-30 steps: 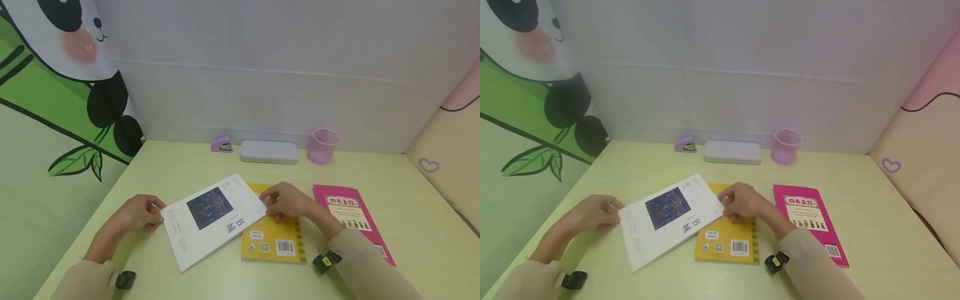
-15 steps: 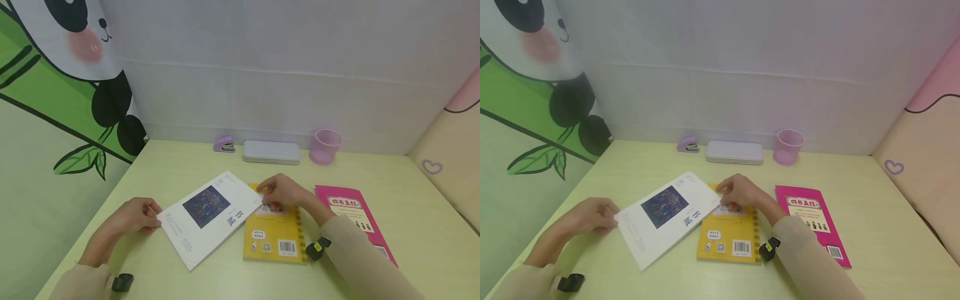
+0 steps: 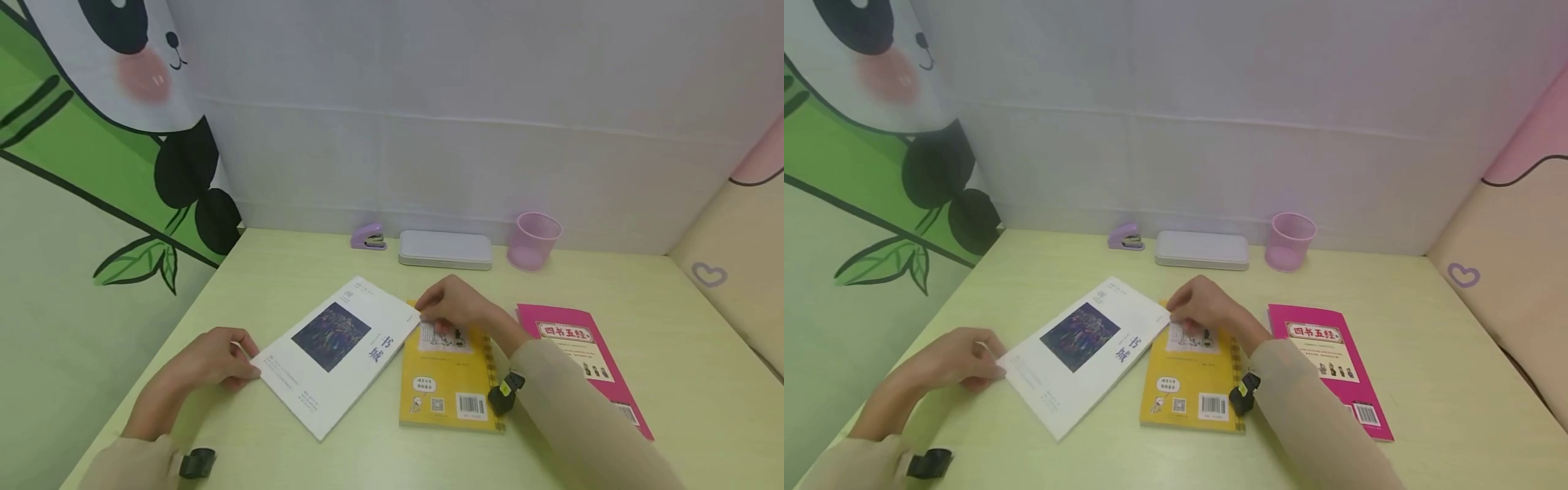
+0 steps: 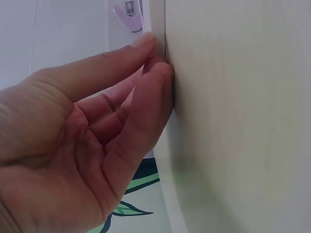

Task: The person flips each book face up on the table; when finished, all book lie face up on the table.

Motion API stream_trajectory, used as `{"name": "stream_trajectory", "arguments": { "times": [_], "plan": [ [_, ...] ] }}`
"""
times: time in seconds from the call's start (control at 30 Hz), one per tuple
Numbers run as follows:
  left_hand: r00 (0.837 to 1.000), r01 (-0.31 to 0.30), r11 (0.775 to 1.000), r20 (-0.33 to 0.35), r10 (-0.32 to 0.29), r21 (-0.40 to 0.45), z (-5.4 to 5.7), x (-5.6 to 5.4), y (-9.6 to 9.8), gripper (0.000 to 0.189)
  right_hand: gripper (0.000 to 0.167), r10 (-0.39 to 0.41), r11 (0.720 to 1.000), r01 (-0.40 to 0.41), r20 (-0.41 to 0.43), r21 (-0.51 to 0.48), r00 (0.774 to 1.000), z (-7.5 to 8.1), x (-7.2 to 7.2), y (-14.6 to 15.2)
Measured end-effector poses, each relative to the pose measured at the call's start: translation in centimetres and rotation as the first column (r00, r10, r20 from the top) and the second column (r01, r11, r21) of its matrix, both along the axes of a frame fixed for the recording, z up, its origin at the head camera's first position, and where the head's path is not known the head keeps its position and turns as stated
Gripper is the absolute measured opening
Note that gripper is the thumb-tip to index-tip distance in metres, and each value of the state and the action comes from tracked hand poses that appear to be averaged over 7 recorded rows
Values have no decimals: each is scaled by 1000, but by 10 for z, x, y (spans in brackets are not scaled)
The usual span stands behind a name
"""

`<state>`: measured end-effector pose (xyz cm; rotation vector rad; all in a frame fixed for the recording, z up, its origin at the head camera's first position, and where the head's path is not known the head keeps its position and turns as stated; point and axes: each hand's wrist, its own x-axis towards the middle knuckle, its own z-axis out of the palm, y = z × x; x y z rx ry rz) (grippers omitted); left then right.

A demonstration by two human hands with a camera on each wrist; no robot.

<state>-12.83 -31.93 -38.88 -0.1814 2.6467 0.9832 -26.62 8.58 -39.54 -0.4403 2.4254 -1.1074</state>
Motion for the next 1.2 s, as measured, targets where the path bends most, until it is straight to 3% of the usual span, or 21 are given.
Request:
{"name": "stream_trajectory", "arguments": {
  "times": [0.23,0.5,0.83,1.2],
  "plan": [
    [1000,8,1000,10,-8,0,3,6,-3,24,15,18,999,-17,-42,36,999,3,-10,-14],
    [1000,1,1000,24,0,-22,5,9,-3,24,17,12,1000,-11,-37,2,999,1,-21,-25],
    [998,-40,999,48,41,-16,3,13,-5,25,12,17,996,-7,-109,86,994,-3,-34,-43],
    [996,-50,999,75,51,-5,-1,13,-7,27,12,-50,997,57,-150,43,987,-8,-37,-54]
  ]
}}
